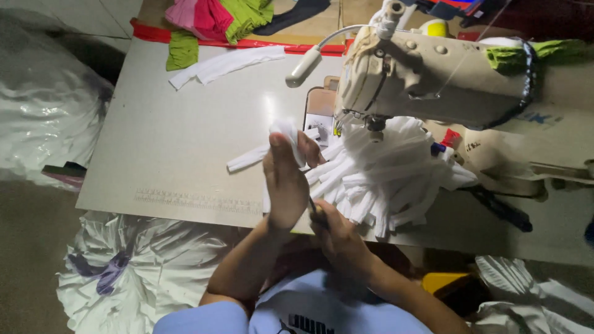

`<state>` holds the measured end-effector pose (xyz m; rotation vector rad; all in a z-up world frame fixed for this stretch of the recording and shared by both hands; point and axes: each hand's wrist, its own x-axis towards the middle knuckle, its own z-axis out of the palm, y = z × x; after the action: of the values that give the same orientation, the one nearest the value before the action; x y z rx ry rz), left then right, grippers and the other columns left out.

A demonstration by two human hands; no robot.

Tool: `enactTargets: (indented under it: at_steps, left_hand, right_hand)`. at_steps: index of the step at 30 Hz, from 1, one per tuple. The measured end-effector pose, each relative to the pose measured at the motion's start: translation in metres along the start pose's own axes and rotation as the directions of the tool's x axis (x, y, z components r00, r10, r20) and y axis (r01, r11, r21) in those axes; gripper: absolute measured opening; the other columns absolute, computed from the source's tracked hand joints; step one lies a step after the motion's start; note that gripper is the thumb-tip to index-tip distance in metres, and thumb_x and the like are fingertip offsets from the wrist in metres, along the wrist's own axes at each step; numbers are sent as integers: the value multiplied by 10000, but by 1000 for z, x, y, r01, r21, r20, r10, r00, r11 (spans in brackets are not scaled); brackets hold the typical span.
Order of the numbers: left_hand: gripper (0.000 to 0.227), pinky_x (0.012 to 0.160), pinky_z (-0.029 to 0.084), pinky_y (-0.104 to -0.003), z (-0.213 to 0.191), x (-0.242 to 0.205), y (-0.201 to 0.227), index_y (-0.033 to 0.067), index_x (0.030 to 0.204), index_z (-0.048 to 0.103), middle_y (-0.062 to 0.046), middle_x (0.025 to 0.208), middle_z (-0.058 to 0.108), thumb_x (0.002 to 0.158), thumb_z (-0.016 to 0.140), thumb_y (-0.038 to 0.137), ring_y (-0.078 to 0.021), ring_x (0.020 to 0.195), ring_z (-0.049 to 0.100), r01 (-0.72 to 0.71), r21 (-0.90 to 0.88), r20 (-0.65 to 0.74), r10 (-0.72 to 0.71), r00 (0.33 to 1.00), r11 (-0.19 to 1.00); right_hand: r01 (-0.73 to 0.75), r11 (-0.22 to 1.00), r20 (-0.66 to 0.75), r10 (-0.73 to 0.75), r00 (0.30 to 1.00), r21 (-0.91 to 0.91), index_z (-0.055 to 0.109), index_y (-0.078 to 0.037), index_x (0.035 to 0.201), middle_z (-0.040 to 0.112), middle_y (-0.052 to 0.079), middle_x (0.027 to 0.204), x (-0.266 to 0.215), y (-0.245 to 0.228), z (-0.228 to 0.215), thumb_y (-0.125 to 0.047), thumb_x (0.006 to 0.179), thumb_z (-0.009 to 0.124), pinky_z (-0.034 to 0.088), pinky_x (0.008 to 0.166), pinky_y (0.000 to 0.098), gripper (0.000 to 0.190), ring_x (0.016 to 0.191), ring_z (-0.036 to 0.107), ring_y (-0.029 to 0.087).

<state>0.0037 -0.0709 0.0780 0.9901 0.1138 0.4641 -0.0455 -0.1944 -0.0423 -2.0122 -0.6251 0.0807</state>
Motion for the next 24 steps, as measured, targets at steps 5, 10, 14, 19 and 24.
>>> enactTargets:
  at_steps: [5,10,14,19,24]
  left_hand:
    - [330,447,392,-213,10,4,39,31,802,463,-39,471,464,944,263,252,-126,415,448,-508,215,212,468,858,834]
    - [412,385,408,-201,-15,24,0,74,697,480,-6,438,487,927,236,312,-128,358,469,-674,414,353,575,738,612]
    - [342,363,390,-291,-27,27,-10,52,696,441,-44,429,425,925,266,237,-237,335,428,-775,469,456,635,623,424]
    - [378,365,379,-286,-30,18,-23,79,664,424,-13,455,378,893,210,291,-225,346,399,-795,452,438,676,593,405]
    - [418,357,370,-296,-14,7,-31,99,596,419,-7,436,317,905,216,295,-236,332,385,-780,455,387,693,608,430]
  right_hand:
    - [263,964,-83,-265,961,-32,443,44,1148,562,183,807,42,-23,4,-117,830,494,484,651,395,360,739,605,340]
    - [326,944,-50,-324,945,44,428,68,1166,514,213,911,65,-30,-6,-200,865,397,424,754,424,404,842,548,355]
    - [314,942,-25,-313,949,121,413,92,1184,467,242,1015,65,-26,-15,-283,900,300,365,857,453,483,946,490,370]
    - [369,905,-52,-366,929,210,383,76,1227,411,228,1126,78,-56,-44,-406,919,224,328,931,465,594,1059,427,326]
    - [691,722,-346,-639,687,41,537,59,1019,496,222,908,93,-86,-59,-76,882,429,413,687,374,221,755,495,296]
